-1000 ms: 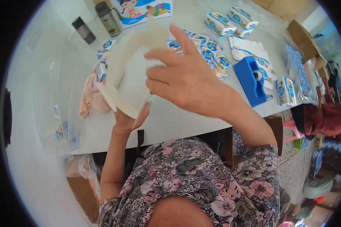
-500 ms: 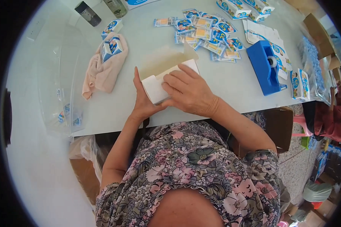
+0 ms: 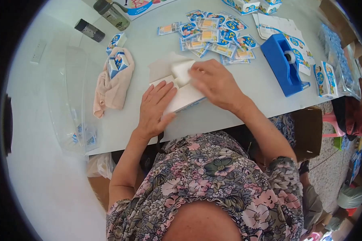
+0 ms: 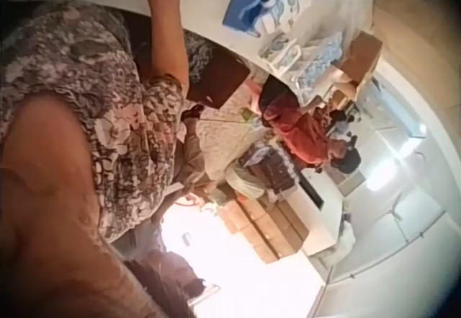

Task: Sorting and packaging small blue and white packets into cardboard boxes at a workbench.

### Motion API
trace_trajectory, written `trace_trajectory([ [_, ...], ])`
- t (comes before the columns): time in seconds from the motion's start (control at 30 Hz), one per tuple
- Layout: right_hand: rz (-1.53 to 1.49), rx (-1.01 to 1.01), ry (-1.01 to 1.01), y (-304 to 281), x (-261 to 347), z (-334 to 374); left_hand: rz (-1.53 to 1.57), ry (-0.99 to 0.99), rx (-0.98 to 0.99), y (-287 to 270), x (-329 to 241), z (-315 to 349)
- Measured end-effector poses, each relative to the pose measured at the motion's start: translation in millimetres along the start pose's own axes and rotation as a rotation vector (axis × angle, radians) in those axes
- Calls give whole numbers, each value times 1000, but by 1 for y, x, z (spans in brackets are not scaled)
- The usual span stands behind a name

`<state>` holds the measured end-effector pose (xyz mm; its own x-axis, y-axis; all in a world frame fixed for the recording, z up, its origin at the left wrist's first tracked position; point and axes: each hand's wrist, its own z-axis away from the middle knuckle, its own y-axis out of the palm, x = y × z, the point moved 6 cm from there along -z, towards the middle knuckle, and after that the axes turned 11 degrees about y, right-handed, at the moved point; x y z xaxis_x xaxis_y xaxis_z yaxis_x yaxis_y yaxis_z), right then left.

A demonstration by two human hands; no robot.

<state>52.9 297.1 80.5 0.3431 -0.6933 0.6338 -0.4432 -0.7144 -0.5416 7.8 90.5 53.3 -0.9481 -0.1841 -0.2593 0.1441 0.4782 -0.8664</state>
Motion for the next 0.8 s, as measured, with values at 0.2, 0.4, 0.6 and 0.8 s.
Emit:
trace_trajectory([
  [0.2, 0, 81, -18, 20, -4, -20, 201, -346, -574, -13, 12, -19],
  [0.4, -106, 383, -90, 23, -20, -18, 103, -87, -166, -14, 22, -15],
  [0.6, 23, 515, 65, 38, -30, -40, 189, -258, -9, 4, 36, -46],
  [0.8, 191, 849, 213, 42, -52, -62, 320, -364, -68, 10, 56, -52],
])
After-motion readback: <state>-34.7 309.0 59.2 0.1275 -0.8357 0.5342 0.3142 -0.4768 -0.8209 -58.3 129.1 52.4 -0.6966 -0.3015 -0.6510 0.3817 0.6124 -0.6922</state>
